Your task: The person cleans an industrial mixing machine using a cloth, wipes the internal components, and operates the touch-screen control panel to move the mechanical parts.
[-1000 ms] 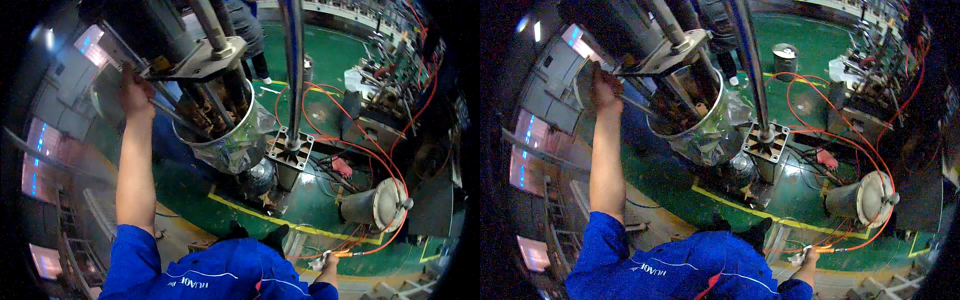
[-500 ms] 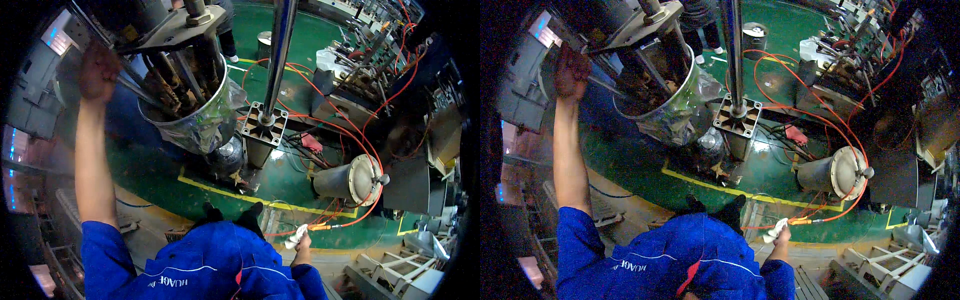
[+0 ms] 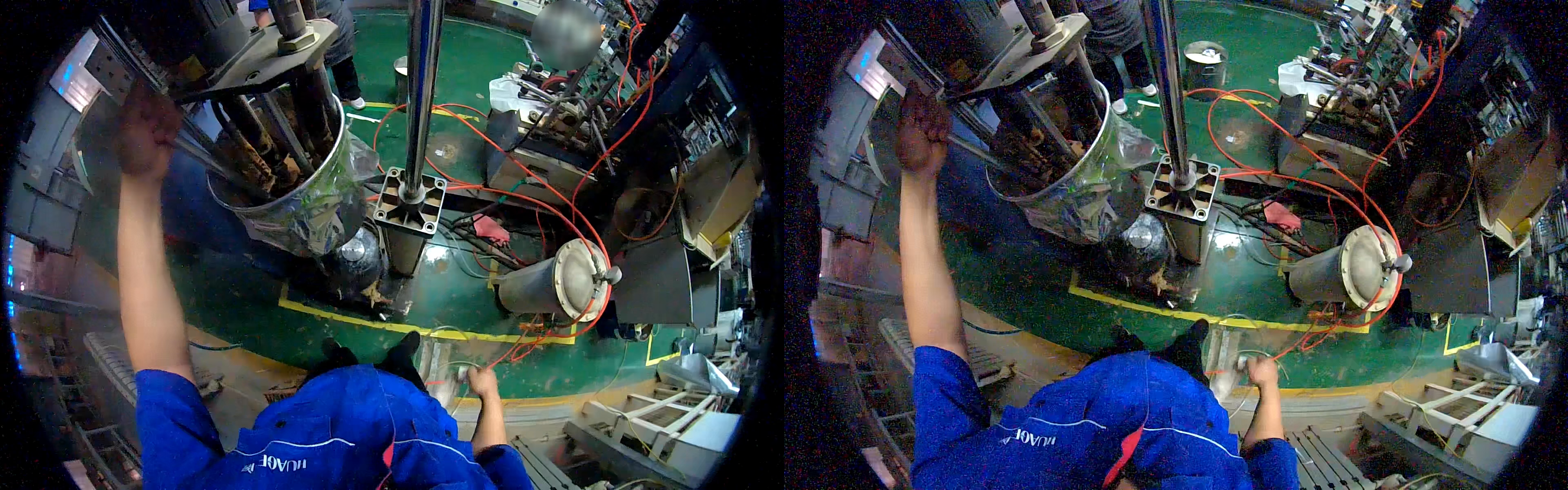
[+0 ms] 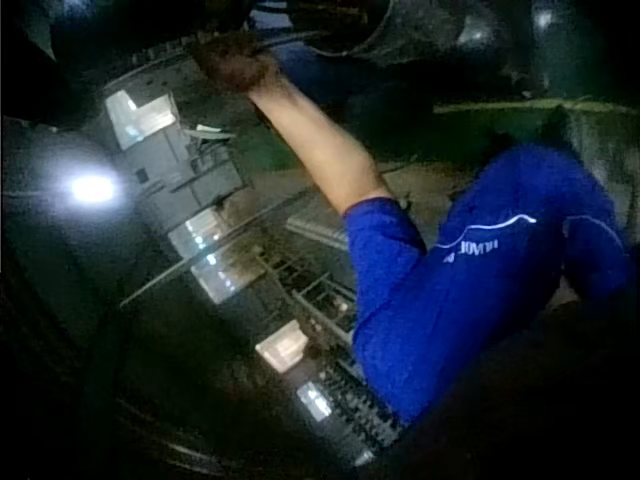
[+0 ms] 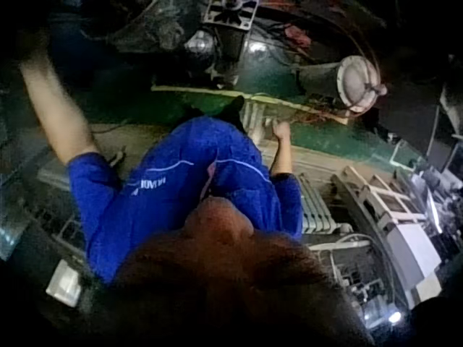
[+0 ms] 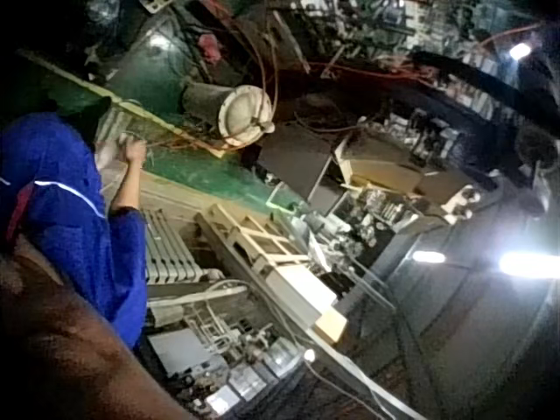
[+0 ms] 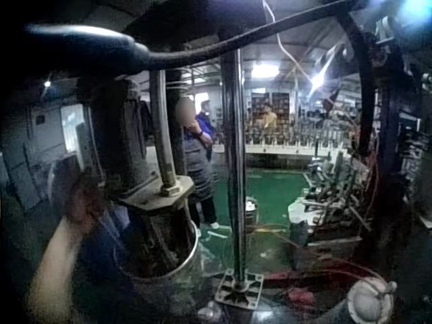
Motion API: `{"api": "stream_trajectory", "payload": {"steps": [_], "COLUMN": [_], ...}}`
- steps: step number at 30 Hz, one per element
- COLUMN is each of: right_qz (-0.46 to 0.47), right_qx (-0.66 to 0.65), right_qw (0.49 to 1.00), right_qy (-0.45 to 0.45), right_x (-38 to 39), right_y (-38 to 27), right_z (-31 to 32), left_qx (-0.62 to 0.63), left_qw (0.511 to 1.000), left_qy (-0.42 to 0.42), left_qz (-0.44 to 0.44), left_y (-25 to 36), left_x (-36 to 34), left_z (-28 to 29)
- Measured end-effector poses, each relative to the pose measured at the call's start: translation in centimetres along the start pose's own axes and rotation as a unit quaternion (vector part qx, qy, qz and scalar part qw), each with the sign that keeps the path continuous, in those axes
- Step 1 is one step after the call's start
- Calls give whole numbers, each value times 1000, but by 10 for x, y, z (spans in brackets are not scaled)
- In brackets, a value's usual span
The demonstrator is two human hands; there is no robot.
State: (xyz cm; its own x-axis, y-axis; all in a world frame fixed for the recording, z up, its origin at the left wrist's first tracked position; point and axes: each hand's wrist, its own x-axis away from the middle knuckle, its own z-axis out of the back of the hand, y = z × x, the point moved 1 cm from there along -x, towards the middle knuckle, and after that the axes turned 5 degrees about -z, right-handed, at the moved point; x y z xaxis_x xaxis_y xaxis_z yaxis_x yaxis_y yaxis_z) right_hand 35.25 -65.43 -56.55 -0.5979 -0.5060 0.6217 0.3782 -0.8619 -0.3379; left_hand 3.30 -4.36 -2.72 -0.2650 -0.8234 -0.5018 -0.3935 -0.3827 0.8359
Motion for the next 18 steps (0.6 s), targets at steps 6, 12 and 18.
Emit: {"api": "stream_trajectory", "payload": {"steps": [6, 12, 18], "right_qz": [238, 393, 509], "right_qx": [-71, -110, -16], "right_qw": [954, 890, 778], "right_qy": [170, 202, 368], "right_x": [8, 0, -25], "right_y": [-168, -309, -393], "right_z": [148, 239, 209], "left_qx": [157, -334, -585], "left_qw": [981, 942, 789], "left_qy": [-69, 10, -83], "left_qz": [95, -14, -172], "left_y": [-3, 13, 50], "left_x": [-4, 18, 175], "left_z": [11, 25, 38]}}
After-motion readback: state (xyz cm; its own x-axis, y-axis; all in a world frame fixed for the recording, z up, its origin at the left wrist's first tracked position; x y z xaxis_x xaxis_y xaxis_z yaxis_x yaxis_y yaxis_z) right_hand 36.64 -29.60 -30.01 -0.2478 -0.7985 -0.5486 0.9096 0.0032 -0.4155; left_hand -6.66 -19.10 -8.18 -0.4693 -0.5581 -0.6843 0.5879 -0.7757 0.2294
